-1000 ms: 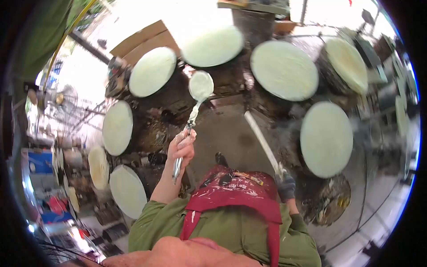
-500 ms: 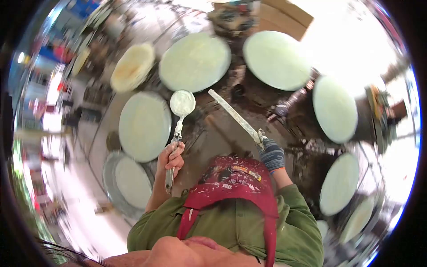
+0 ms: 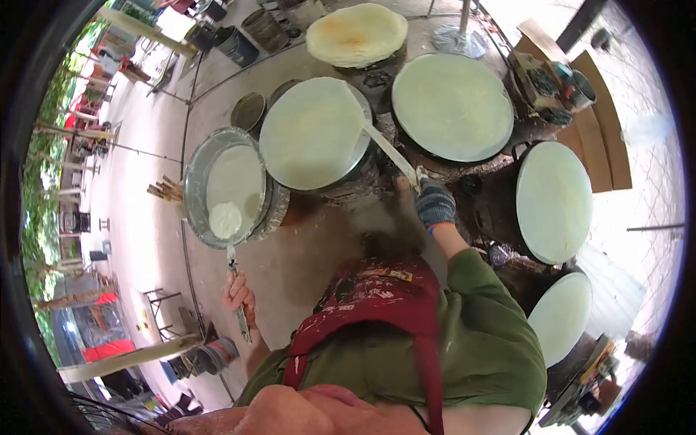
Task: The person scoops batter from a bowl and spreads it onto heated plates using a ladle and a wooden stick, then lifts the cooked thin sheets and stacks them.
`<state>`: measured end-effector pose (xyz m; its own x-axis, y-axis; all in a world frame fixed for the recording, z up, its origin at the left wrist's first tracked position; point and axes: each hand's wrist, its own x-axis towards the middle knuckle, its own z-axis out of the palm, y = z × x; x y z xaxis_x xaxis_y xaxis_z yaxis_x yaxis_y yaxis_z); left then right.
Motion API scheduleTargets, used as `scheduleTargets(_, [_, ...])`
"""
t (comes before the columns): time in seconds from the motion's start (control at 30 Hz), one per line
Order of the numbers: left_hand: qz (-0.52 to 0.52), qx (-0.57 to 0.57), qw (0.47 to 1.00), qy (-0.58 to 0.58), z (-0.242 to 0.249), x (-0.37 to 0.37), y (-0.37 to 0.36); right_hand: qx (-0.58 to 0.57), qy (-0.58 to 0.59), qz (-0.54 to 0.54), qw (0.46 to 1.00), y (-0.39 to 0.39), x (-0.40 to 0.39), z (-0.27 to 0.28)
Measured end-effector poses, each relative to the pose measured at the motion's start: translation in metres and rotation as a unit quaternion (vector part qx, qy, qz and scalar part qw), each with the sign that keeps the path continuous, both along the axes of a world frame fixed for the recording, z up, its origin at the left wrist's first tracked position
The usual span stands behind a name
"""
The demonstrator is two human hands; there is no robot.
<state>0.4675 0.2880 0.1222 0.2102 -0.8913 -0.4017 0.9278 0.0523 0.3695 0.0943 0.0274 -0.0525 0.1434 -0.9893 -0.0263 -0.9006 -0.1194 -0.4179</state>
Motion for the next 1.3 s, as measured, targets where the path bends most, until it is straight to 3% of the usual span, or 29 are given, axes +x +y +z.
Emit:
scheduleTargets(0.1, [0.066,-0.025,0.996,0.052,-0.006,0.012,0.024,-0.046,-0.044,0.014,0.998,-0.048,0.039,0.001])
scheduleTargets(0.2, [0.129,-0.005,0.991,0.018,-0.008,0.034,0.037,0.046,-0.306,0.056,0.949,-0.126,0.066,-0.121])
scheduleTargets(0.3, [0.150,0.004,0.989,-0.011,-0.017,0.068,0.042,0.263,-0.292,-0.029,0.919,-0.154,0.102,-0.015])
scheduleTargets(0.4, [0.154,-0.016,0.988,0.026,-0.028,0.109,0.036,0.188,-0.322,-0.107,0.922,-0.184,0.126,-0.014])
scheduleTargets(0.53, [0.133,-0.009,0.991,0.010,-0.020,0.159,0.018,0.114,-0.202,-0.074,0.970,-0.227,0.143,-0.024])
scheduleTargets(0.63, [0.106,0.011,0.994,0.023,-0.022,0.185,0.015,-0.035,-0.055,-0.035,0.997,-0.252,0.156,-0.056])
scheduleTargets(0.67, [0.111,0.002,0.994,0.021,-0.022,0.200,0.001,0.104,-0.028,-0.019,0.994,-0.244,0.192,0.024])
scheduleTargets(0.83, [0.135,-0.008,0.991,0.000,-0.017,0.195,-0.021,0.100,-0.054,0.048,0.992,-0.306,0.201,-0.024])
scheduleTargets(0.97, [0.149,0.004,0.989,-0.019,-0.004,0.179,-0.037,0.107,-0.038,0.113,0.987,-0.324,0.221,-0.015])
scheduleTargets(1.1, [0.190,-0.053,0.976,0.096,-0.003,0.185,-0.045,0.030,-0.009,0.185,0.982,-0.341,0.227,-0.038])
scheduleTargets(1.17, [0.216,-0.055,0.962,0.156,-0.006,0.189,-0.045,0.012,0.020,0.150,0.988,-0.328,0.239,-0.019])
scheduleTargets(1.2, [0.212,-0.046,0.965,0.145,-0.007,0.191,-0.044,-0.045,-0.060,0.171,0.982,-0.321,0.243,-0.019])
scheduleTargets(1.27, [0.199,-0.040,0.972,0.120,-0.012,0.203,-0.050,-0.176,-0.034,0.207,0.962,-0.294,0.258,0.011])
scheduleTargets(1.3, [0.178,-0.040,0.977,0.110,-0.016,0.211,-0.051,-0.154,-0.012,0.207,0.966,-0.280,0.266,0.035])
